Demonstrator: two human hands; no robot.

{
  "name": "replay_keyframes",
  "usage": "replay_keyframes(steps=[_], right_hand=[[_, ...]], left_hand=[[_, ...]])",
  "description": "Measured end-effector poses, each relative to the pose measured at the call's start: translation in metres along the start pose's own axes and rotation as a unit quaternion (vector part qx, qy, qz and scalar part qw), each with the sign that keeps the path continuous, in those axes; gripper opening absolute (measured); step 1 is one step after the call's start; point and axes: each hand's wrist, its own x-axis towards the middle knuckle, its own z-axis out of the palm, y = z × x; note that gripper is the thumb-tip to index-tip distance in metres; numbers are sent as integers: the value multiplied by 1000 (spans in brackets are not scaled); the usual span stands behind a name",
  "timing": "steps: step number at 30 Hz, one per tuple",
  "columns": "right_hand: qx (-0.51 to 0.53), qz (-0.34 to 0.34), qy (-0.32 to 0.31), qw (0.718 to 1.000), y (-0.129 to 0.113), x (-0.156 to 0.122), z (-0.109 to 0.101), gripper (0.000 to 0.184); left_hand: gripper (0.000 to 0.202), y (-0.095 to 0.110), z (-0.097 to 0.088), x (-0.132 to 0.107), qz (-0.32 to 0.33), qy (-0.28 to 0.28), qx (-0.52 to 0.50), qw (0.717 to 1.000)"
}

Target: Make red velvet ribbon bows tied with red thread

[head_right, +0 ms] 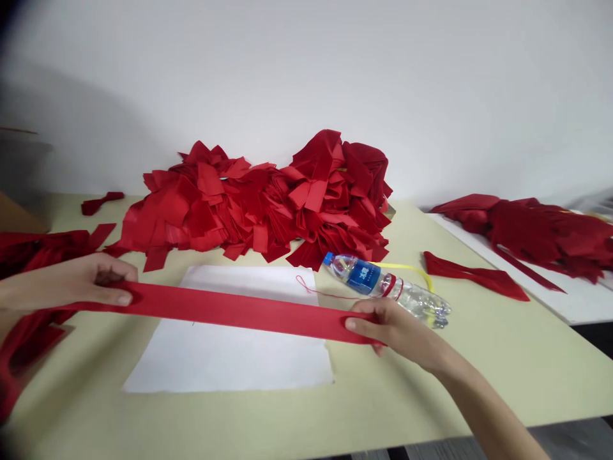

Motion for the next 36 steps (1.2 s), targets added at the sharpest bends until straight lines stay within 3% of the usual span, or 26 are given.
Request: replay_keyframes(steps=[1,2,5,8,10,12,14,17,19,21,24,28,32,36], right_hand=[[-23,6,17,1000,7,-2,-3,29],[-43,11,34,998,14,-4,-5,30],[-124,23,89,988,30,-11,-10,34],[-165,19,133,977,30,-15,-10,36],[-129,1,158,979,17,-14,-4,36],[-81,-30,174,981,-4,-8,11,36],[-59,-63,150,985,-30,1,36,35],[-51,-117,89,988,-62,16,81,30],[-91,-148,90,981,-73,24,106,25],[-136,-170,101,971,-76,30,121,23],[-177,-205,108,957,-71,33,125,20],[-240,-242,109,934,-64,33,122,20],[-264,-245,79,929,-63,31,120,22],[-192,-253,86,944,-67,32,101,21]], left_hand=[[17,-13,4,0,3,-56,5,998],[17,-27,9,0,-5,-72,3,997],[13,-63,14,0,23,-72,-11,997],[11,-76,11,1,2,-79,-14,997],[13,-65,13,0,-24,-93,-31,995],[18,-42,26,-4,-21,-103,-51,993],[19,-14,50,-10,7,-93,-56,994],[22,25,98,-21,35,-164,-102,981],[18,41,123,-27,68,-182,-164,967],[15,49,137,-31,95,-223,-234,942],[17,50,141,-33,49,-229,-305,923],[31,46,137,-32,-11,-204,-337,919],[25,46,136,-30,30,-212,-290,933],[29,48,130,-30,77,-190,-226,952]])
